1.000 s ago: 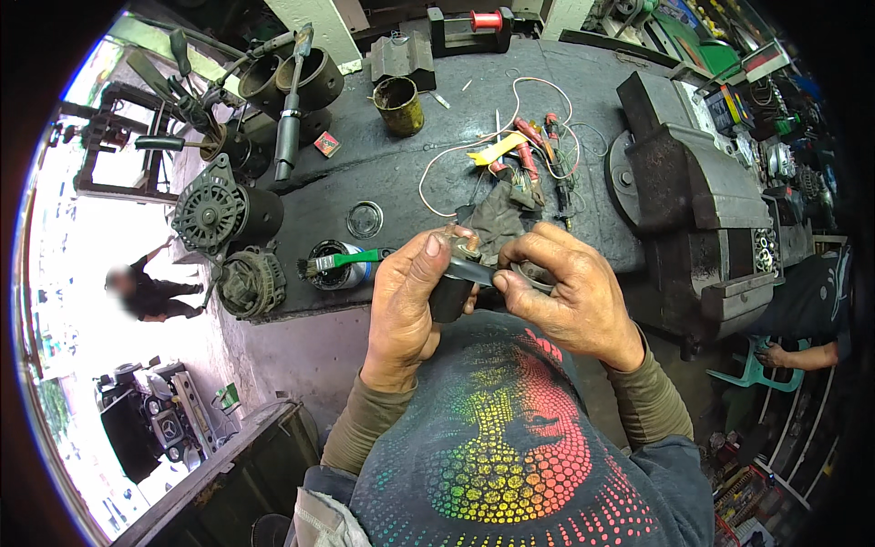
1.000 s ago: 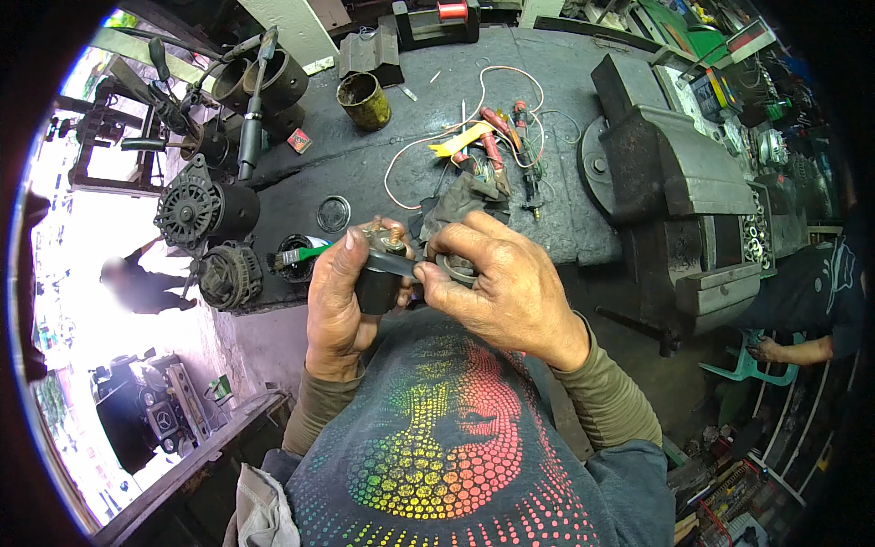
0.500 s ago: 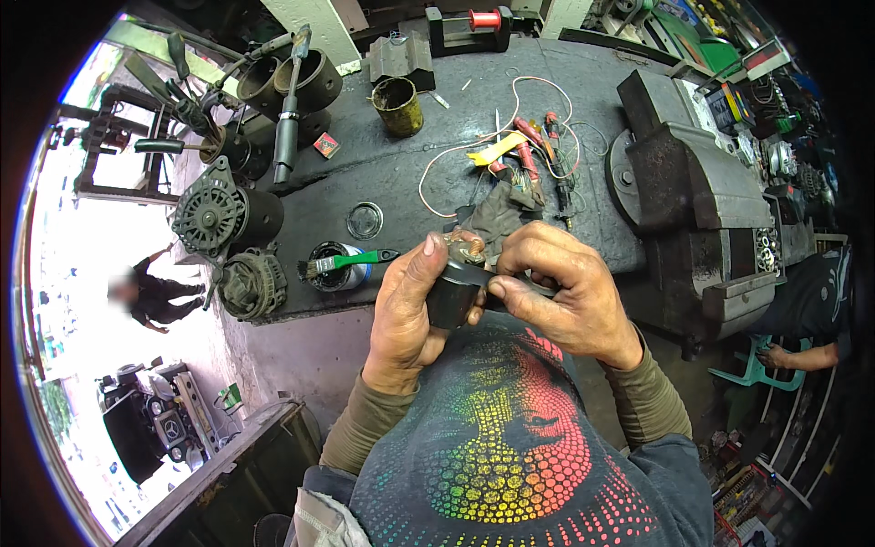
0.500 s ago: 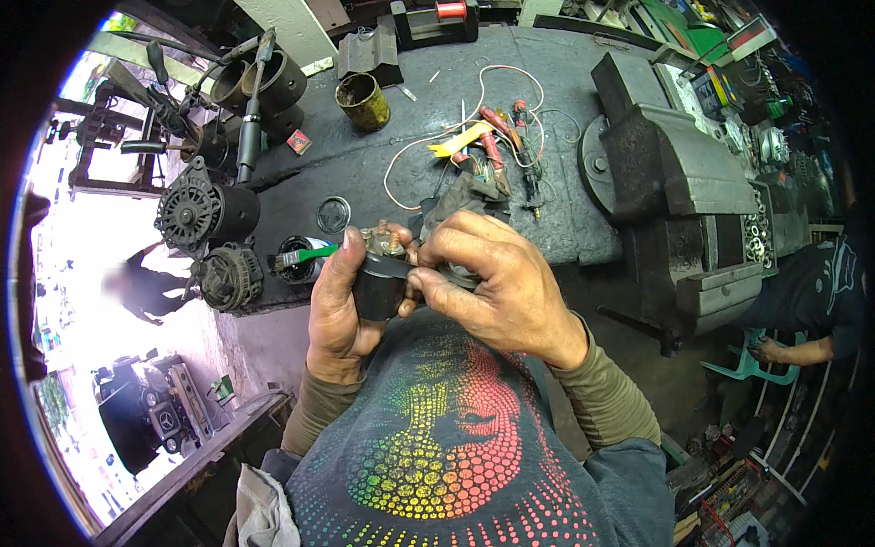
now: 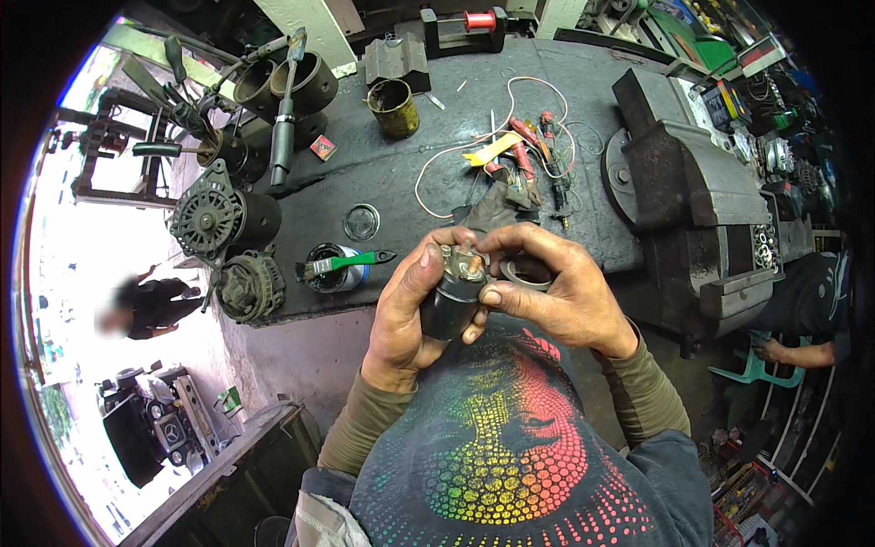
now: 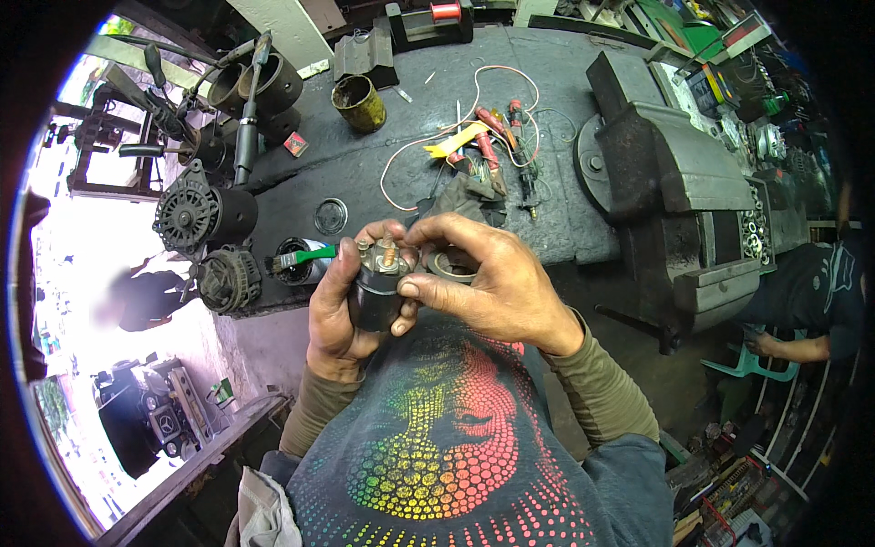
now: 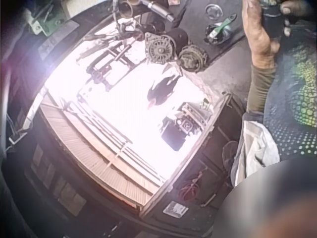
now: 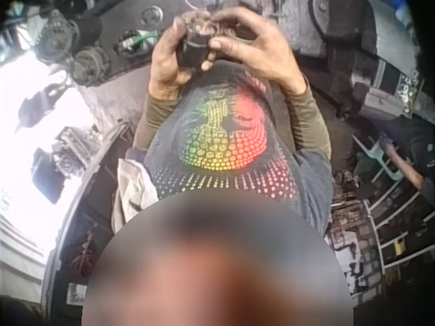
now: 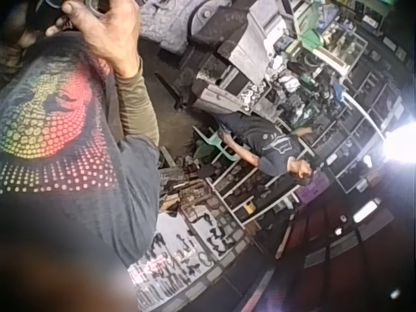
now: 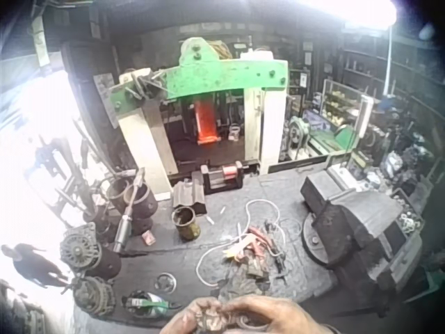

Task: The person applies a dark lubricant to a cylindrical metal component using a small brush, then places the component on a workbench. They later retrieve a canister and walk toward a shelf.

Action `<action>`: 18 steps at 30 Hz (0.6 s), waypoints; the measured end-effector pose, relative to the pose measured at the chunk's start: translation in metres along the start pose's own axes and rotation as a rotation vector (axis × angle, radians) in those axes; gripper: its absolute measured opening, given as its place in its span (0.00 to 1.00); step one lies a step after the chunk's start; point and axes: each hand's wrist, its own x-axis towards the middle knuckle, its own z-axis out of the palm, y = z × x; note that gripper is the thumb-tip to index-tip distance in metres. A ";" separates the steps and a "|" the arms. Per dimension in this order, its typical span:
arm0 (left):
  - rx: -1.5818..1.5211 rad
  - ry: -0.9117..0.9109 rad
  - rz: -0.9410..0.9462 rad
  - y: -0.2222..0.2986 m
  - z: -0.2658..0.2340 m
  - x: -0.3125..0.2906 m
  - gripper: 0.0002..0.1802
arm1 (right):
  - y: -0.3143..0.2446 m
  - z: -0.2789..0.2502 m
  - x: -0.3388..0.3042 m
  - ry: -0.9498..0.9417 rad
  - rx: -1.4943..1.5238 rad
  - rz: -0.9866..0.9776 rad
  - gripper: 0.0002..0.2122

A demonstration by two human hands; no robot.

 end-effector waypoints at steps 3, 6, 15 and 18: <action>-0.031 0.053 -0.028 0.001 0.001 0.001 0.32 | 0.005 -0.001 0.000 -0.031 -0.201 -0.074 0.17; 0.238 0.207 0.006 0.002 0.006 0.006 0.30 | 0.010 -0.002 0.002 -0.009 -0.324 -0.108 0.17; 0.630 0.270 0.018 -0.005 0.012 0.004 0.27 | 0.008 0.005 -0.002 0.058 -0.394 0.068 0.18; 0.560 0.247 0.079 -0.005 0.010 0.001 0.25 | 0.002 -0.001 -0.006 -0.009 -0.440 0.035 0.15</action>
